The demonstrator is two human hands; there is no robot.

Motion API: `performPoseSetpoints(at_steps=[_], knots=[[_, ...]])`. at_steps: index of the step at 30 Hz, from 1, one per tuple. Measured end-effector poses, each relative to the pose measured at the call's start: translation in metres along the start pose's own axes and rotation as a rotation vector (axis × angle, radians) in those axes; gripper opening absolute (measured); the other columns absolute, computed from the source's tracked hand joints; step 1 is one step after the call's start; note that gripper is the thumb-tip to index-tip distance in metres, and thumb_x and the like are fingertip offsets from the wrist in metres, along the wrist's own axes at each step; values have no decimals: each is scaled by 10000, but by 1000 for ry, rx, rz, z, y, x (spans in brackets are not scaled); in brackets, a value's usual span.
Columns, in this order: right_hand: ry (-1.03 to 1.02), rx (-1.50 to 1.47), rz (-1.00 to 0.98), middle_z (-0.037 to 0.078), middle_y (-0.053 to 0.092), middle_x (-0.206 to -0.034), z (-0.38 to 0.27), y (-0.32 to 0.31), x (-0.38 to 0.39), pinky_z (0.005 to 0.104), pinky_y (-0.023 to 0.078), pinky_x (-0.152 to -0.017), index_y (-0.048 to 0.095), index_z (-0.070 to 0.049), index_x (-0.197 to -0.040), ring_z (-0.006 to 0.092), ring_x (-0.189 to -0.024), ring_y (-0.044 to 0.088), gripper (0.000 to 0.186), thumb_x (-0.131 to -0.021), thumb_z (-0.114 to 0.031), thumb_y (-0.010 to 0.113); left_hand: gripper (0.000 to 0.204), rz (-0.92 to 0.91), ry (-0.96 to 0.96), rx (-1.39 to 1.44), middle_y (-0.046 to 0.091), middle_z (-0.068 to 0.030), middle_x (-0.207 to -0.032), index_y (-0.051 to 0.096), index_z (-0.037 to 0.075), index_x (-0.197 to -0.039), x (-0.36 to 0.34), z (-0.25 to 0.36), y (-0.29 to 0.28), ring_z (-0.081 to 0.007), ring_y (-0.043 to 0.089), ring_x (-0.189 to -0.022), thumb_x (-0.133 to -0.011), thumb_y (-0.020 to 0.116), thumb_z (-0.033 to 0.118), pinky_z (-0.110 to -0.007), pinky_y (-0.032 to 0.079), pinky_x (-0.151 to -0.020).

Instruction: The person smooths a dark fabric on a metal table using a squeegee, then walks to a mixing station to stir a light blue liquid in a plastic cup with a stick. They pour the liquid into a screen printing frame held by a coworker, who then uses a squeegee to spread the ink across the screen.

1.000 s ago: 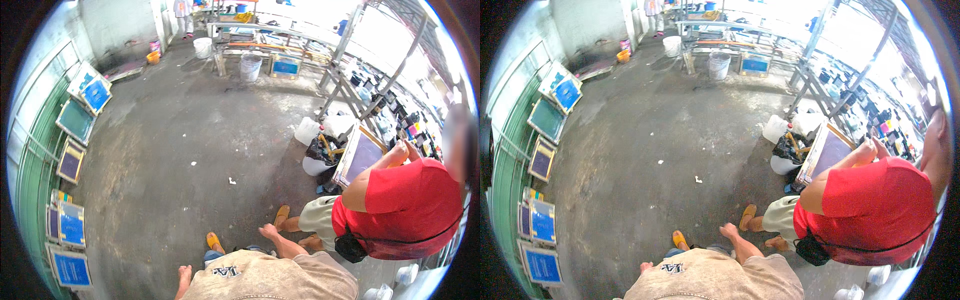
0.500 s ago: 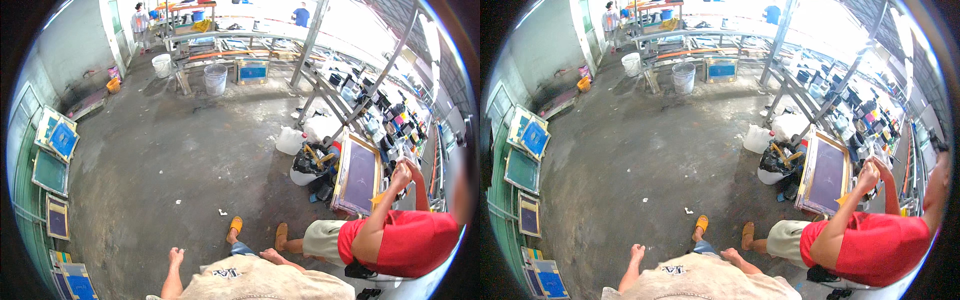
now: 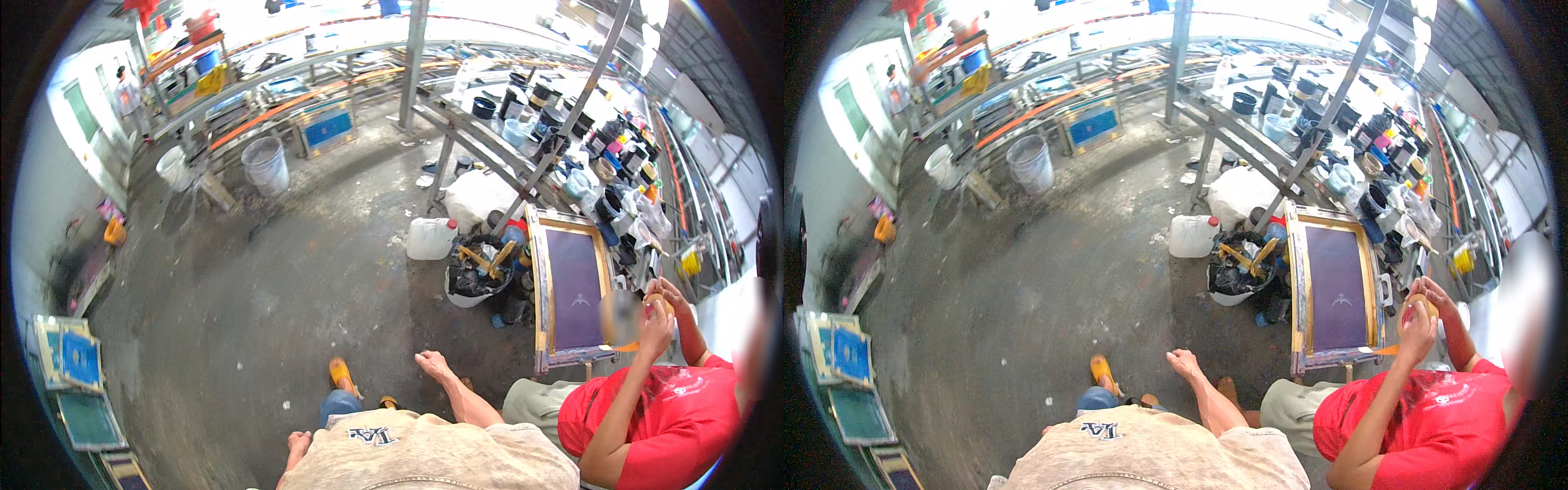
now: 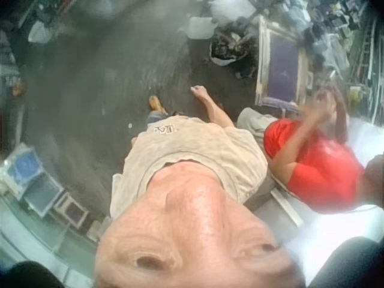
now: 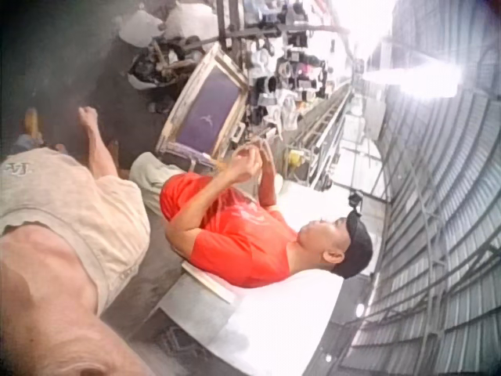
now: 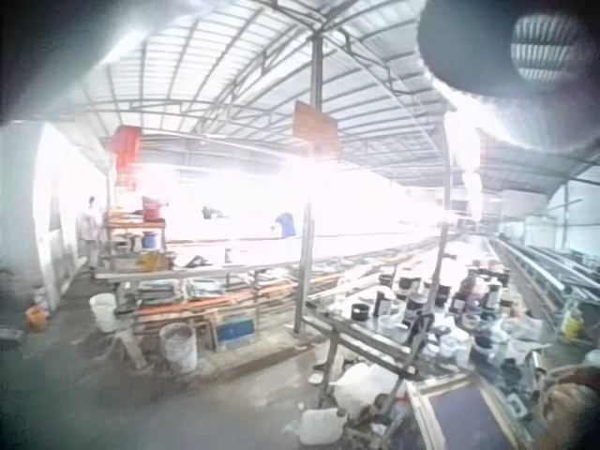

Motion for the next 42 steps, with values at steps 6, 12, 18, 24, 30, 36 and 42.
performPoseSetpoints(at_steps=[6,12,18,24,30,36,42], knots=[[132,206,26,194,705,-1123,45,22,-36,456,515,-901,719,-22,-1081,350,-1097,654,455,-906,-420,587,572,-97,250,-162,632,-212,-1274,630,-16,-1235,-94,133,-60,-325,598,-1203,-807,727,351,-419,481,-1006],[594,-176,40,169,676,-1220,-6,16,6,407,479,-991,705,-56,-1162,320,-1172,625,473,-893,-433,612,643,-55,515,-274,613,-233,-1274,559,-16,-1298,-145,333,-120,-350,593,-1190,-777,794,278,-444,482,-997],[615,-280,122,158,669,-1239,-4,18,-45,404,479,-994,700,-58,-1171,311,-1181,619,476,-894,-434,607,742,-91,898,-215,559,-220,-1354,496,-11,-1364,-141,560,-112,-337,527,-1280,-752,802,276,-426,423,-1075],[509,-356,144,122,720,-1073,-26,-14,-116,375,521,-826,698,-64,-1179,231,-947,671,402,-933,-369,613,783,-235,1177,-142,530,-205,-1389,482,-11,-1381,-66,675,-36,-331,492,-1315,-743,810,304,-414,390,-1107],[346,-259,186,132,718,-1121,-30,-117,-171,373,509,-924,705,-84,-1167,252,-1039,674,397,-911,-377,626,831,-294,1305,-175,490,-208,-1420,452,0,-1408,25,756,54,-349,447,-1343,-733,811,325,-426,360,-1125],[251,-393,415,135,720,-1117,-41,-223,-188,350,505,-916,679,-31,-1181,236,-1047,676,393,-912,-313,637,931,-267,1538,-170,433,-217,-1470,389,5,-1452,99,885,131,-364,401,-1375,-707,832,347,-444,322,-1147],[328,-596,506,108,729,-1074,-25,-220,-169,319,507,-880,684,-9,-1169,173,-991,666,370,-923,-283,643,1086,-216,1781,-56,326,-275,-1522,288,-15,-1491,179,1042,228,-388,297,-1436,-681,852,437,-464,247,-1175]])
Point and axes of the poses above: each hand's wrist, its own x-axis away from the middle knuckle, its own y-axis out of the palm, z = x × y, the point moved 3 cm from there along -x, towards the middle knuckle
